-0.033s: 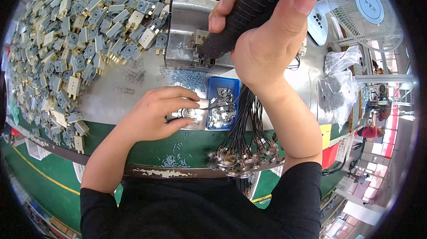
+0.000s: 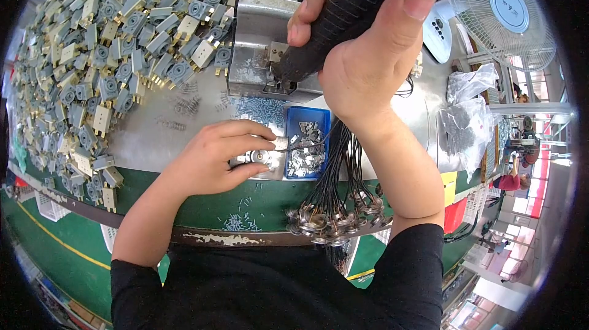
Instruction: Assembling electronic components by placing parts into a fixture and securing them using a handheld power tool.
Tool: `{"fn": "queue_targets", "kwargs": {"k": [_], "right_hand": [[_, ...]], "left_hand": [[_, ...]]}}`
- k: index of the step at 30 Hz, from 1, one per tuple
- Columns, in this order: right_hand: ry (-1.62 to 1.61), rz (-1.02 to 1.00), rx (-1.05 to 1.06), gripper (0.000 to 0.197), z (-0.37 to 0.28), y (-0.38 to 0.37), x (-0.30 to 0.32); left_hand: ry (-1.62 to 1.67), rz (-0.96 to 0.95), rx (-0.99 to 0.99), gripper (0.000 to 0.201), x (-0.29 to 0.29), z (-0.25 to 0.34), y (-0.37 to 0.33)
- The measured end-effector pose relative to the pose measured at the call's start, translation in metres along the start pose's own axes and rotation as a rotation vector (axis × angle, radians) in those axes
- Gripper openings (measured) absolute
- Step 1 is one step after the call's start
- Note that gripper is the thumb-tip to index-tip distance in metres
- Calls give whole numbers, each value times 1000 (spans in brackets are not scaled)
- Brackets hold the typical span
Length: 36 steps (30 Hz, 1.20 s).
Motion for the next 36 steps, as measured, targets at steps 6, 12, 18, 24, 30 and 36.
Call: {"fn": "queue_targets", "kwargs": {"k": [6,12,18,24,30,36], "right_hand": [[92,0,-38,111,-6,5,-6],[-26,-16,-118,110,-19,20,-16],[-431,-312,-54,114,-42,43,-46],[-410,-299,-99,116,-30,65,-56],[-158,-303,-175,119,-29,79,-61],[-365,-287,-100,121,-21,79,-65]], "left_hand": [[-9,-15,31,26,-2,1,3],[27,-11,22,32,-3,-1,7],[14,-13,46,27,1,-6,4],[-10,-7,44,29,0,-9,6],[-15,11,60,29,0,-10,10],[-11,30,47,27,-1,-10,11]]}}
Point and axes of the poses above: each hand's wrist, its own y-axis away from the middle knuckle, its own x-axis out of the back of the hand, z = x × y, the point moved 8 cm from there along -y, towards the middle knuckle, and after that the axes turned 13 degrees about x, right-handed, at the moved point
